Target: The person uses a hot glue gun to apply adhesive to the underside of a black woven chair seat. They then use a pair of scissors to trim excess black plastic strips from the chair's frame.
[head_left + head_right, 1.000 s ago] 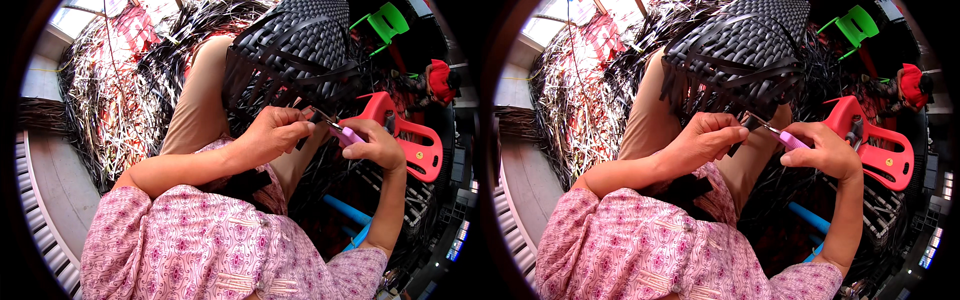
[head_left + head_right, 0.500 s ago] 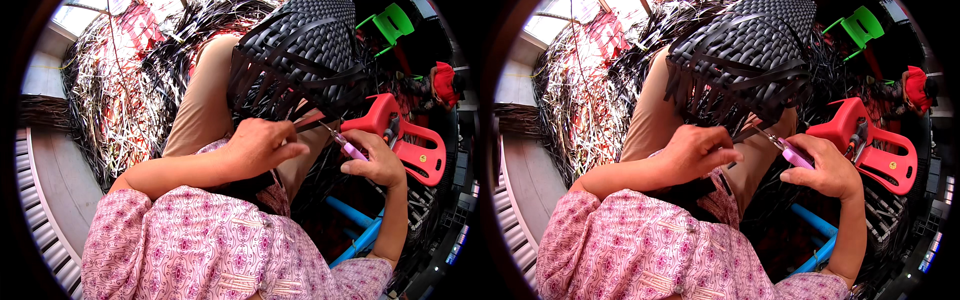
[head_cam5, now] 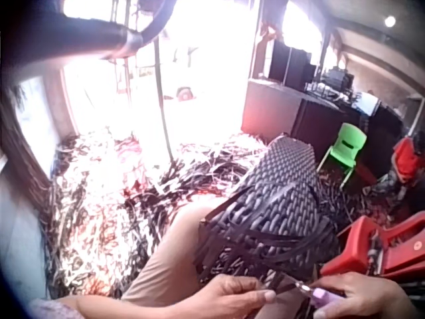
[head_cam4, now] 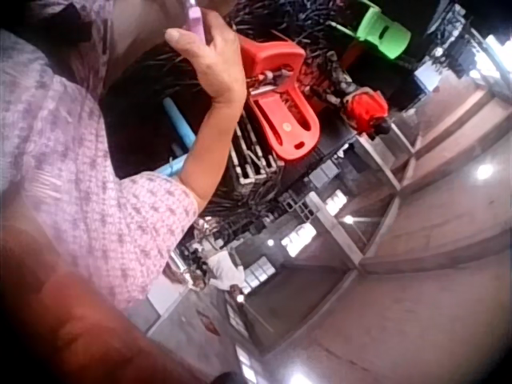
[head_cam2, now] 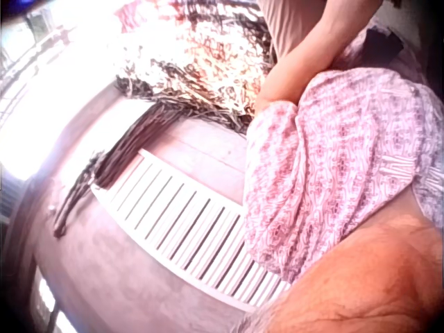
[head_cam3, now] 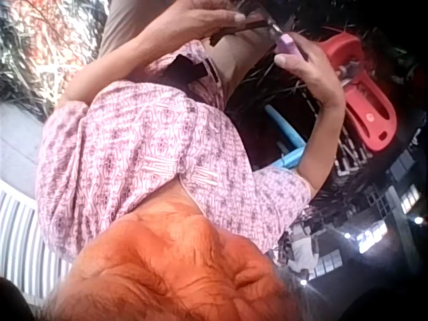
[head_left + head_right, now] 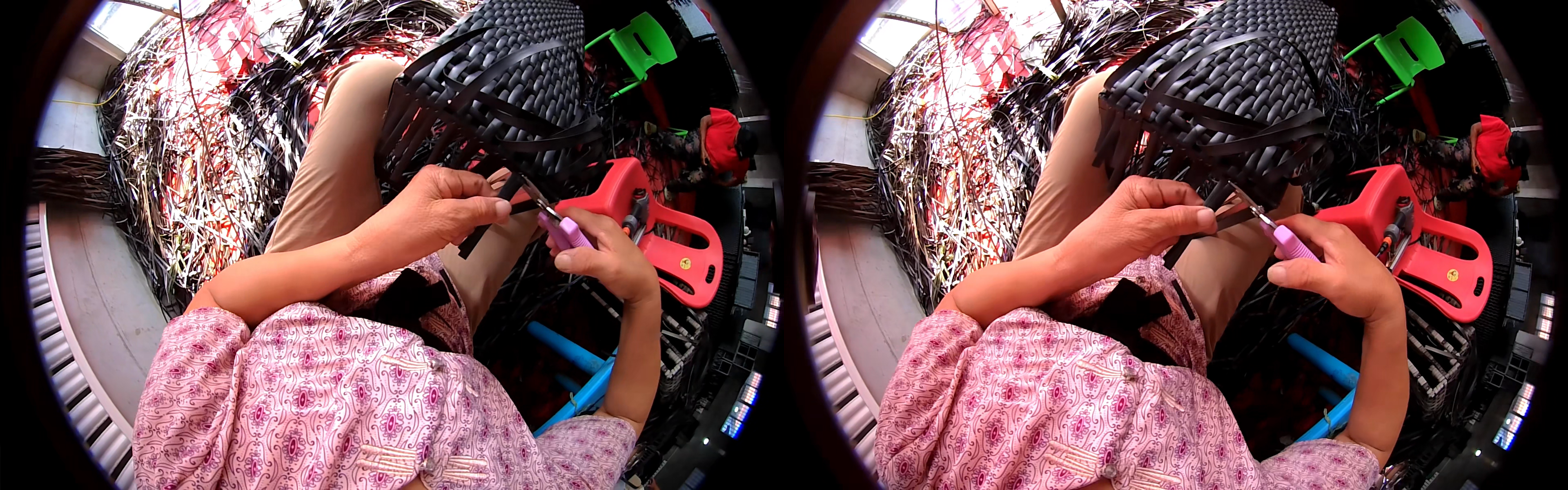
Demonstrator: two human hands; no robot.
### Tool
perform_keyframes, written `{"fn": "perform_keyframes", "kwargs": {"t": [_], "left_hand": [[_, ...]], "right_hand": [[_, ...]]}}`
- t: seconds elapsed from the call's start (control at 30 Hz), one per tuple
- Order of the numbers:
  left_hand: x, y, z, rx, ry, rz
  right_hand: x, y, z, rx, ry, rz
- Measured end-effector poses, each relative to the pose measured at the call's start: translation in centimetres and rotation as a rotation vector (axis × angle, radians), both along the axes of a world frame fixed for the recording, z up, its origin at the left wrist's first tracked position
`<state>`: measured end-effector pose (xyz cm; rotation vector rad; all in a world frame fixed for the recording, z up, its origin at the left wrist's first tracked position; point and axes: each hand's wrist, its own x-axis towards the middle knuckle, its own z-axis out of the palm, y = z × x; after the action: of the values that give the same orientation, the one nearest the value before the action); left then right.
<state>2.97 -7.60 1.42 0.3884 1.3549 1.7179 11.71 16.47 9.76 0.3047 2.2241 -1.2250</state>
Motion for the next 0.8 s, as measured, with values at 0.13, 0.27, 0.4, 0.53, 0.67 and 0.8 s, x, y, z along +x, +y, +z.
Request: {"fn": "perform_keyframes", "kwargs": {"t": [0.13, 0.27, 0.4, 0.53, 0.67, 0.8], "left_hand": [[0.1, -0.2, 0.7, 0.038, -0.121, -0.017], [0.0, -0.3, 0.8, 0.038, -0.141, -0.016], [-0.3, -0.4, 0.5, 0.030, -0.117, -0.032], [-0.6, -0.4, 0.3, 0.034, -0.120, -0.055], [-0.6, -0.5, 0.4, 0.043, -0.138, -0.074], [-0.7, -0.5, -0.2, 0.053, -0.146, -0.073]], "right_hand": [[-0.9, -0.1, 0.6, -0.019, -0.074, 0.037], [-2.0, -0.7, 1.3, -0.042, -0.129, 0.017], [-2.2, -0.4, 1.2, -0.067, -0.213, -0.041], [-1.8, -0.3, 1.0, -0.163, -0.231, -0.101], [-2.3, -0.2, 1.4, -0.067, -0.212, -0.057], [-2.8, 0.0, 1.5, -0.031, -0.205, -0.017]]}}
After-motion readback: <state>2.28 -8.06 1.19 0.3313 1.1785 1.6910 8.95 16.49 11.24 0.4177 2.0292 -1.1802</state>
